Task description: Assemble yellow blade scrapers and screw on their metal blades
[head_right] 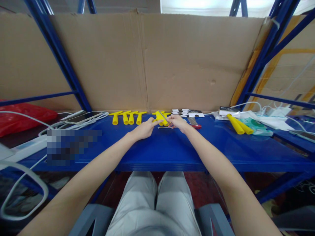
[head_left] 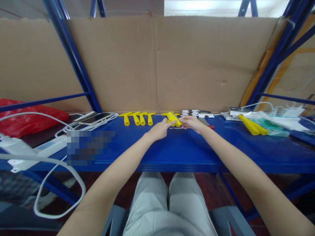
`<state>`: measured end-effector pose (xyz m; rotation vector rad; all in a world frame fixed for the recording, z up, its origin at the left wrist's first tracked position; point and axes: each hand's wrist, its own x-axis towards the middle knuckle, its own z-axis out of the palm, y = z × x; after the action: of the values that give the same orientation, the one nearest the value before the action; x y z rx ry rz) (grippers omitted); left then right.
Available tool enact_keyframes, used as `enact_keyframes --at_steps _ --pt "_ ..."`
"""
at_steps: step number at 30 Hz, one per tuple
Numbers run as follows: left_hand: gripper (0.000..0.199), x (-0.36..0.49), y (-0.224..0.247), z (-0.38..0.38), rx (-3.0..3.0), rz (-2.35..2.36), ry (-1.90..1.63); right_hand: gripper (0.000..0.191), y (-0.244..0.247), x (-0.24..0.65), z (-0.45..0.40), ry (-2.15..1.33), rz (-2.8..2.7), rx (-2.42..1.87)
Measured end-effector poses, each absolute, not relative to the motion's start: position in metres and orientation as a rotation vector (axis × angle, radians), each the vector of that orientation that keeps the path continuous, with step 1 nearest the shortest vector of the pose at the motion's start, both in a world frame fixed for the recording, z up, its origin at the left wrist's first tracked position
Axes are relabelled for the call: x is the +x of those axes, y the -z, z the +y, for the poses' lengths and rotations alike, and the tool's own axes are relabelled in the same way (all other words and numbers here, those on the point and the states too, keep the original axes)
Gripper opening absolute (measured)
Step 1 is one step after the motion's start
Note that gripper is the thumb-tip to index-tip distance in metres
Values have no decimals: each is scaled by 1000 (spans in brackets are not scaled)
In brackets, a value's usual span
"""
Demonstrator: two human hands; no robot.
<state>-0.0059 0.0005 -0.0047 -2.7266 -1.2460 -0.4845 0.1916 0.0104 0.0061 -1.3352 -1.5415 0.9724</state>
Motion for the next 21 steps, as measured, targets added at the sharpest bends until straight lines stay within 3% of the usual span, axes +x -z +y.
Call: enact_keyframes --at_steps 8,14,21 --pt "64 -4 -4 11 -3045 -1597 1558 17 -1 264 44 -98 -1682 -1853" --pt "73 -3 -16 8 -3128 -2027 2393 21 4 275 49 -41 -1707 -2159" --pt "74 0 -19 1 -3166 -2120 2626 19 -2 276 48 -30 -1652 -2309"
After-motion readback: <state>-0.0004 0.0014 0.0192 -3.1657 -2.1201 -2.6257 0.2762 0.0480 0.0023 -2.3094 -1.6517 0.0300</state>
